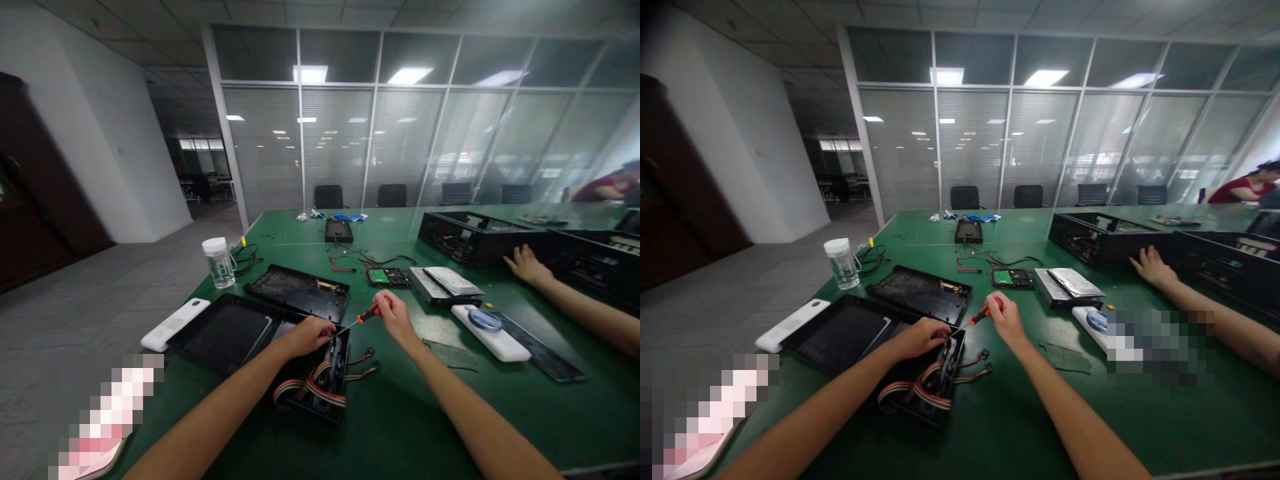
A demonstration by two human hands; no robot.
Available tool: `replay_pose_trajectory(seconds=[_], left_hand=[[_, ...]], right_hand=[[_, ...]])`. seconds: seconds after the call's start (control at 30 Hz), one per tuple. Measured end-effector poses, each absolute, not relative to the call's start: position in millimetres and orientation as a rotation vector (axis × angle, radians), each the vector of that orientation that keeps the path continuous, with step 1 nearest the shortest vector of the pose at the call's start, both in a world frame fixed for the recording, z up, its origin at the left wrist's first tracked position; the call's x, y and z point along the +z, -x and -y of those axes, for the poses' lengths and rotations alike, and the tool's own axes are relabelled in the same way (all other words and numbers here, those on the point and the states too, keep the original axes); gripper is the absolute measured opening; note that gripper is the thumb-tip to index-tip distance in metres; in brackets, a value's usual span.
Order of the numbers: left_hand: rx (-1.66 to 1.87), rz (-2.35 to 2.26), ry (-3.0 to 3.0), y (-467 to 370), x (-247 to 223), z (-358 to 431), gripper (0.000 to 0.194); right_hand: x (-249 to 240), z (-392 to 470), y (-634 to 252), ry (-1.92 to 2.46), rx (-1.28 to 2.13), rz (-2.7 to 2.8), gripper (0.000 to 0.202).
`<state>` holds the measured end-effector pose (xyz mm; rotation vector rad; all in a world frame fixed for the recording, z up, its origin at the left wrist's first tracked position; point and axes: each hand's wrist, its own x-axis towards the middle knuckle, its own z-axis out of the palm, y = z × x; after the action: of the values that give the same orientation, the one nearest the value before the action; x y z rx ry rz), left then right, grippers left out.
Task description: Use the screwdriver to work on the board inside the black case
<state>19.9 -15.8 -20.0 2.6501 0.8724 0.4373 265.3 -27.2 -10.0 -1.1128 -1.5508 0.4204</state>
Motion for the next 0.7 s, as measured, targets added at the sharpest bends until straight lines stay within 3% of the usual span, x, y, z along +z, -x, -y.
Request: replay_pose_trajectory(seconds=[0.53, 0.7], left_hand=[[0.403, -0.902, -2.584, -23.2, -22.6, 15.9, 0.020], [0.417, -0.899, -2.569, -24.5, -21.9, 17.0, 0.019]], right_hand=[[-4.5, 41.7, -259.6, 1.209, 0.099, 1.857, 0.030], [25.2, 53.4, -249.4, 1.374, -0.115, 2.089, 0.039]])
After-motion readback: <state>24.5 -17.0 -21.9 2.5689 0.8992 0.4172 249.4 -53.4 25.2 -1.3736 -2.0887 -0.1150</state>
